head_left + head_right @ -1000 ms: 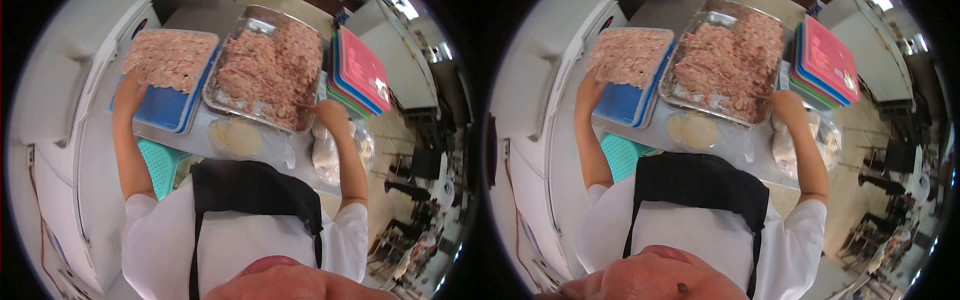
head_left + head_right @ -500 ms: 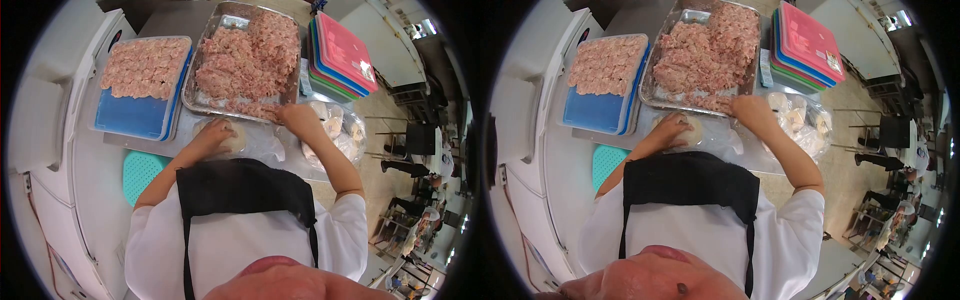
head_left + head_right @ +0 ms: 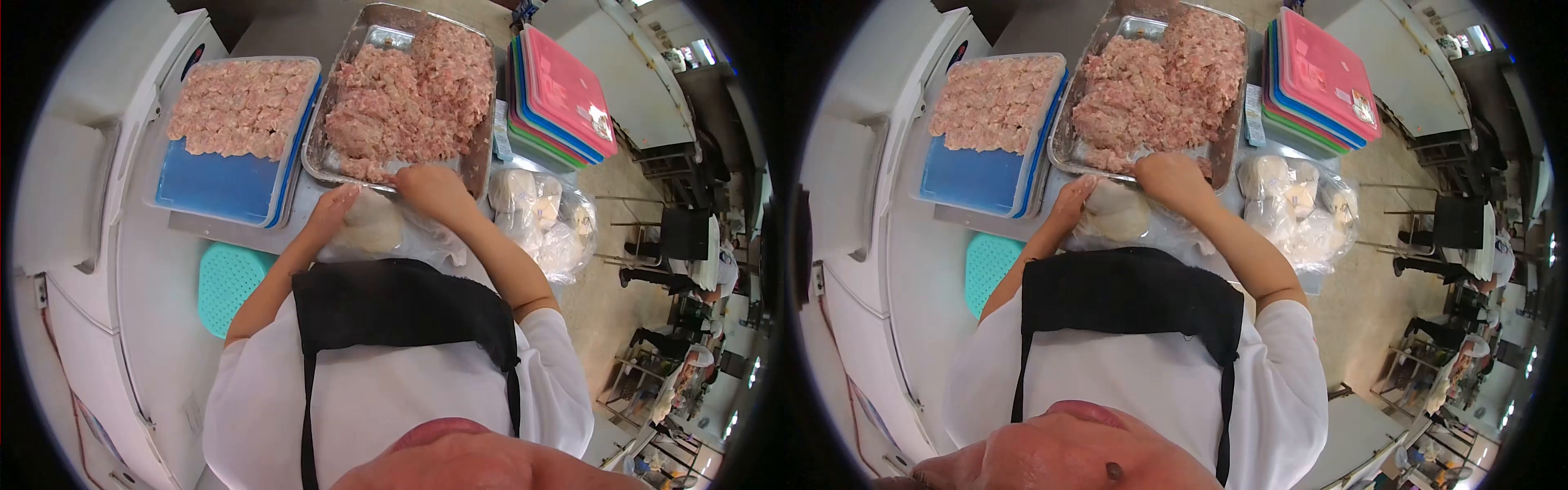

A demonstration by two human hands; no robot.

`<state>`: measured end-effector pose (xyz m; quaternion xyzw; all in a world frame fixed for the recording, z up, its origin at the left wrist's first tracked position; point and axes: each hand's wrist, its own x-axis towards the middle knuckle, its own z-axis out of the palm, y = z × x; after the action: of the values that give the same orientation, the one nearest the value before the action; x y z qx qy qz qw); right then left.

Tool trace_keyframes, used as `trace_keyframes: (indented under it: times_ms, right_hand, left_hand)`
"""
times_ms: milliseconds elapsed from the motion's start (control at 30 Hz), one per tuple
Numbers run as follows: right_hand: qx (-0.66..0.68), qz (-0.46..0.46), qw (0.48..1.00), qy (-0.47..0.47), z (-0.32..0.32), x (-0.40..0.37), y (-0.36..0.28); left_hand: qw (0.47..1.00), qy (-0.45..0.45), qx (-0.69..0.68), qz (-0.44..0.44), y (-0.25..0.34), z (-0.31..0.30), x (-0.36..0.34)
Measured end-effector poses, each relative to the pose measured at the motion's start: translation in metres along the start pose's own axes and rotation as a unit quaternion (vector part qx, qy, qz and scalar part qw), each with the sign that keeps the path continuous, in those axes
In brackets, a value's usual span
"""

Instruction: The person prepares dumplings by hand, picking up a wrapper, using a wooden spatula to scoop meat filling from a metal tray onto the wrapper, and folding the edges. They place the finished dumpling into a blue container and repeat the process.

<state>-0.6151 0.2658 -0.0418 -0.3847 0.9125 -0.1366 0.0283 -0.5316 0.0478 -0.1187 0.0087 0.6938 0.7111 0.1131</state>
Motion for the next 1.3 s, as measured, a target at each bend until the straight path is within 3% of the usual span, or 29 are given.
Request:
trace_keyframes:
  times_ms: [67,167,267,433,533,633,733,833,1033,1133,1233,1300]
  right_hand:
    - [0.122,0.031,0.992,0.002,-0.004,0.004,0.007]
    - [0.287,0.114,0.951,0.016,-0.019,0.005,0.013]
    - [0.381,0.155,0.908,0.086,-0.043,0.008,0.011]
    - [0.450,0.156,0.869,0.136,-0.032,0.017,0.010]
    - [0.278,0.091,0.932,0.214,-0.020,0.003,0.011]
    - [0.144,0.052,0.980,0.125,-0.040,-0.018,0.031]
    - [0.029,0.087,0.986,0.143,-0.071,-0.032,0.022]
    - [0.044,0.050,0.961,0.267,-0.059,-0.015,0.014]
    - [0.021,0.090,0.971,0.222,-0.015,0.004,0.034]
    - [-0.062,0.193,0.979,-0.016,-0.005,0.000,0.074]
    - [-0.082,0.129,0.987,0.049,-0.033,-0.020,0.058]
    - [-0.009,0.074,0.986,0.151,-0.043,-0.020,0.020]
  left_hand:
    - [0.996,0.040,0.022,0.077,0.013,0.004,0.000]
    - [0.999,0.053,0.005,-0.009,0.044,-0.001,0.003]
    - [0.930,0.110,-0.352,0.005,0.047,0.007,0.038]
    - [0.843,0.062,-0.531,0.064,0.127,0.036,0.080]
    - [0.808,0.082,-0.580,0.067,0.142,0.036,0.091]
    - [0.811,0.106,-0.570,0.078,0.125,0.022,0.106]
    - [0.830,0.119,-0.541,0.066,0.115,0.017,0.111]
    - [0.843,0.109,-0.523,0.059,0.122,0.028,0.103]
    - [0.832,0.095,-0.546,0.034,0.105,0.020,0.099]
    - [0.817,0.104,-0.567,0.026,0.102,0.016,0.090]
    - [0.812,0.108,-0.572,0.032,0.105,0.009,0.095]
    - [0.813,0.110,-0.571,0.017,0.107,0.013,0.092]
